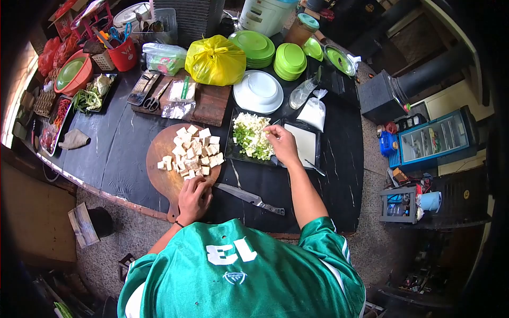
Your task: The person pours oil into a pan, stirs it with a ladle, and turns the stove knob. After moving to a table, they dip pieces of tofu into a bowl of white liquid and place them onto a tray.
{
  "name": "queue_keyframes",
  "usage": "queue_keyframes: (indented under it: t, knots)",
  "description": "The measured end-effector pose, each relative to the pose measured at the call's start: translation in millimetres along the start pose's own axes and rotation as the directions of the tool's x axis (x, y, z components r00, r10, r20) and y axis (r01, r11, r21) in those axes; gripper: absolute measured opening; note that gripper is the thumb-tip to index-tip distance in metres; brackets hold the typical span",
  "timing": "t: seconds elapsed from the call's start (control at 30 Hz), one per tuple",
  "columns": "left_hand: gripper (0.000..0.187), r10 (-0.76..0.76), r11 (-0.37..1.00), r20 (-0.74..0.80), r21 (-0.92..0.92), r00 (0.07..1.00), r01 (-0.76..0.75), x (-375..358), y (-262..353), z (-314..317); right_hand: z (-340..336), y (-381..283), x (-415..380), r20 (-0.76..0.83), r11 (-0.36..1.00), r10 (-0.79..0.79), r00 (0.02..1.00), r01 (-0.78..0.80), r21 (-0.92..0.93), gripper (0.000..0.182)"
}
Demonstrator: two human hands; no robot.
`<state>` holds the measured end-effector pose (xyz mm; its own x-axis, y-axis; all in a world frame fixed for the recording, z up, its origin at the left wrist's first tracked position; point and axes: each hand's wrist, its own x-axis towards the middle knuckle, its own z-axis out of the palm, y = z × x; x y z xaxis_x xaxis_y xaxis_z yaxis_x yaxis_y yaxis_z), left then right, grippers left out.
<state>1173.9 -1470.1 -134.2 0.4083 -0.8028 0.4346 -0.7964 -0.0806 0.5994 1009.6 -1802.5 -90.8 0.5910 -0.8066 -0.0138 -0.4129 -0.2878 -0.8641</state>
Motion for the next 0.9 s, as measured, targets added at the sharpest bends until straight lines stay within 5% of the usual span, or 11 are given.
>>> queue_keyframes:
  t: [0.07,0.17,0.23,0.27,0.33,0.57,0.73,0.9]
  knots:
    - [0.036,-0.002,1.0,0.002,0.003,1.0,0.002,0,0,-1,-1,5,-2,0.023,0.999,0.034,0.999,-0.034,0.024,0.021]
    - [0.036,-0.01,1.0,0.015,0.011,1.0,0.01,0,1,-1,-5,-2,-8,0.052,0.977,0.039,0.998,-0.027,-0.213,0.023]
    - [0.037,-0.022,1.0,0.023,0.014,0.999,0.022,0,1,-1,-3,0,-10,0.035,0.952,-0.221,0.975,0.223,-0.211,0.025]
    - [0.037,-0.022,1.0,0.024,0.014,0.999,0.022,-1,1,0,-3,1,-11,0.034,0.952,-0.22,0.975,0.222,-0.212,0.025]
    - [0.037,-0.02,1.0,0.01,0.015,1.0,0.02,-1,0,1,-5,-16,-15,0.027,0.978,-0.007,1.0,0.013,-0.209,0.024]
    - [0.038,-0.016,1.0,0.023,0.012,1.0,0.015,-2,-2,1,0,-11,-12,-0.032,0.95,-0.15,0.988,0.135,-0.283,0.017]
    - [0.038,-0.011,1.0,0.023,0.019,1.0,0.011,-3,-3,2,7,-26,-18,-0.106,0.842,0.081,0.991,-0.125,-0.525,0.032]
    - [0.036,-0.018,1.0,0.023,0.012,1.0,0.018,-2,-1,1,21,-29,-24,-0.07,0.769,0.047,0.996,-0.081,-0.635,0.034]
